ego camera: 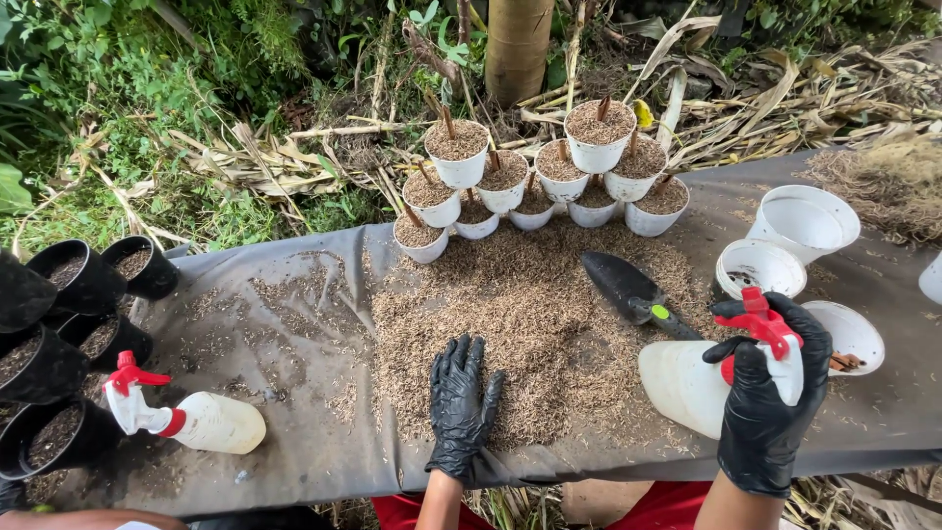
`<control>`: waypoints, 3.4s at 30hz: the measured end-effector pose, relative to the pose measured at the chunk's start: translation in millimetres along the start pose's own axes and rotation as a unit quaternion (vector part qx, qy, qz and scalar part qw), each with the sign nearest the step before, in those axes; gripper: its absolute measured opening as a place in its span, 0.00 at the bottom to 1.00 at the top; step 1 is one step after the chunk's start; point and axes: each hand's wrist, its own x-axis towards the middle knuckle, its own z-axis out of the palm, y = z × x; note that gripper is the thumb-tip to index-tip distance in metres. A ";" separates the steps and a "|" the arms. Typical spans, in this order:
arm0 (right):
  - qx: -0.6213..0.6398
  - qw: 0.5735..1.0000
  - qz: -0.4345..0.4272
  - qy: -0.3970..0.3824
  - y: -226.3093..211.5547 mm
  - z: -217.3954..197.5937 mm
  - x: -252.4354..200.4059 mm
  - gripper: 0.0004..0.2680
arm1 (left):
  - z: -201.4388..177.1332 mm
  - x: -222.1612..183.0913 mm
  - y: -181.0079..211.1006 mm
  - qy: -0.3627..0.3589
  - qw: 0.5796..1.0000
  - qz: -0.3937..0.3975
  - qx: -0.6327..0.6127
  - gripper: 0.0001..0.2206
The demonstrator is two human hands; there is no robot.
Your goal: Moistening and mixing soil on a table using a spray bottle and a trowel in preparation for potting.
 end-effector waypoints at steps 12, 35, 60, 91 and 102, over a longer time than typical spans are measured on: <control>-0.009 1.000 -0.003 0.025 3.5 0.5 -2.2 0.16 | 0.0 0.0 -0.1 0.003 1.000 0.002 0.000 0.28; -0.052 0.998 -0.015 0.025 7.8 12.9 8.3 0.15 | 1.2 2.3 -2.3 -0.021 1.000 -0.015 -0.003 0.29; -0.103 0.989 0.097 -0.033 17.6 31.1 19.1 0.22 | 0.2 5.4 3.6 -0.010 0.999 -0.026 0.037 0.31; -0.075 0.974 0.198 -0.076 41.9 19.9 34.0 0.27 | 35.4 -10.6 -23.6 -0.048 0.991 -0.019 0.125 0.34; -0.161 0.966 0.196 -0.052 12.6 51.4 42.3 0.26 | 89.0 -22.9 -71.2 -0.238 0.965 -0.105 0.041 0.41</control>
